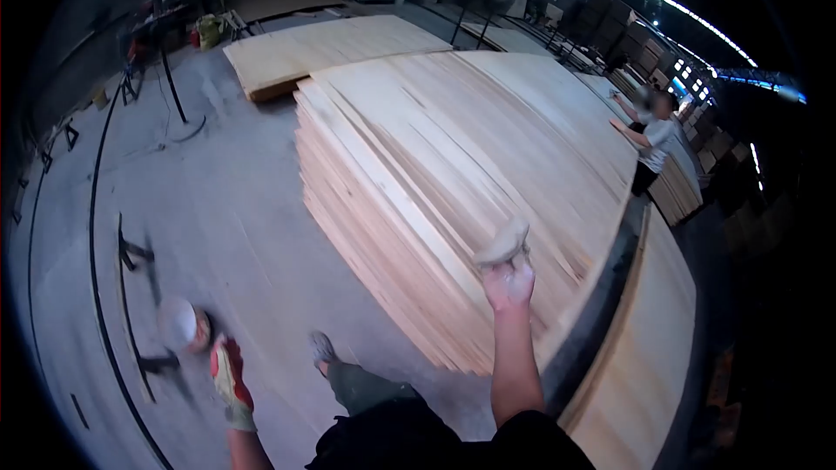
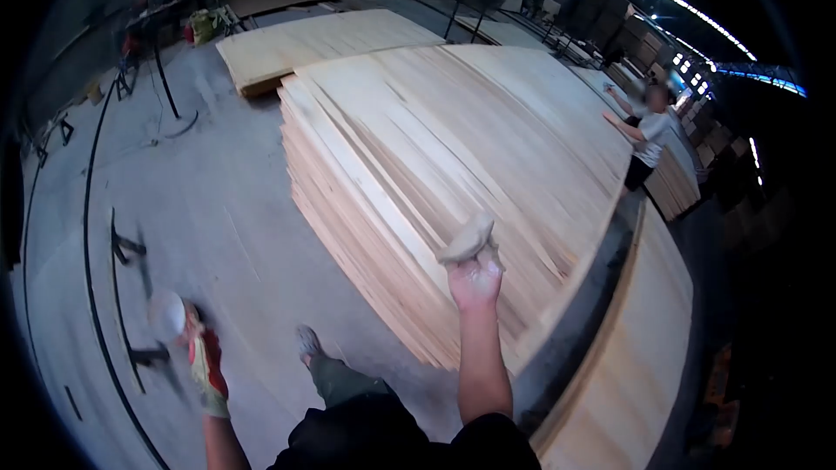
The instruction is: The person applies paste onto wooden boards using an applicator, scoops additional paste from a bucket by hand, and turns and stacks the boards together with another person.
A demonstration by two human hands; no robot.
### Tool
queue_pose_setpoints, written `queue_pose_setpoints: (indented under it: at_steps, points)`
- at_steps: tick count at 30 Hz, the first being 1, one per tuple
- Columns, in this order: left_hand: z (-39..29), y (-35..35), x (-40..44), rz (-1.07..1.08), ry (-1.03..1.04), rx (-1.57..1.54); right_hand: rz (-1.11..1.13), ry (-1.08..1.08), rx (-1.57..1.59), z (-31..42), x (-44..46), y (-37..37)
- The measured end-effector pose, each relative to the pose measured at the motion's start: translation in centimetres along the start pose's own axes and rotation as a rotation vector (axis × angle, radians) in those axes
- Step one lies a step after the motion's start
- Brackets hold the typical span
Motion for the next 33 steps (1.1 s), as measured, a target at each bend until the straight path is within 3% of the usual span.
queue_pose_setpoints:
  at_steps: [1, 3, 6, 9, 11, 12, 15, 17, 20, 21, 22, 23, 25, 26, 28, 31, 33]
  points:
    - [0.4, -0.7, 3.7, -0.044, -0.156, -0.031, -0.014, -0.022, -0.030, -3.1, 3.2, 1.0]
    - [8.8, -10.2, 9.9, -0.214, -0.510, -0.077, -0.099, -0.063, -0.036, -9.6, 8.2, 0.5]
    - [7.0, -15.2, 12.6, -0.270, -0.531, -0.017, -0.063, 0.042, 0.115, -18.1, 17.5, 2.2]
    - [10.1, -23.4, 17.3, -0.293, -0.551, 0.034, -0.053, 0.060, 0.135, -26.8, 27.3, 5.6]
    - [1.4, -19.5, 22.4, -0.511, -0.647, -0.023, -0.006, 0.040, 0.102, -31.8, 33.7, 7.1]
    - [3.3, -22.4, 25.8, -0.538, -0.700, -0.042, 0.022, 0.026, 0.073, -33.9, 36.6, 7.4]
    - [3.8, -24.6, 40.7, -0.499, -0.736, 0.021, -0.025, -0.049, 0.066, -39.6, 44.7, 7.6]
    - [0.3, -21.3, 52.6, -0.486, -0.738, 0.033, -0.068, -0.120, 0.130, -42.0, 48.0, 7.9]
    - [3.0, -20.6, 76.9, -0.043, -0.635, -0.042, -0.099, -0.230, 0.147, -42.7, 51.5, 9.1]
    - [2.2, -18.1, 84.8, 0.285, -0.553, 0.017, -0.136, -0.266, 0.160, -42.6, 52.1, 9.2]
    - [-1.2, -13.2, 91.3, 0.354, -0.491, 0.099, -0.163, -0.303, 0.179, -43.0, 53.2, 9.1]
    - [-8.4, -3.5, 95.0, 0.250, -0.442, 0.158, -0.167, -0.359, 0.190, -42.8, 54.4, 8.8]
    - [-9.8, 3.1, 108.8, 0.434, -0.241, 0.210, -0.087, -0.463, 0.207, -41.5, 55.3, 8.0]
    - [-15.4, 10.8, 109.3, 0.458, -0.144, 0.351, -0.096, -0.507, 0.220, -41.1, 56.2, 7.3]
    - [-19.2, 20.7, 115.1, 0.526, -0.026, 0.301, -0.144, -0.690, 0.091, -40.1, 58.6, 6.6]
    - [-17.3, 30.0, 123.2, 0.658, -0.130, 0.219, -0.127, -0.862, 0.109, -38.7, 62.0, 5.6]
    - [-12.2, 33.3, 127.4, 0.714, -0.379, 0.196, -0.188, -0.969, 0.110, -37.8, 63.9, 5.6]
Point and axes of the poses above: each hand's wrist, its own x-axis towards the middle knuckle, its own y-axis out of the palm, z = x × y, the point moved 4 cm from there along x, towards the middle knuckle, and after that the axes turned 7 degrees about x, right-handed, at the moved point
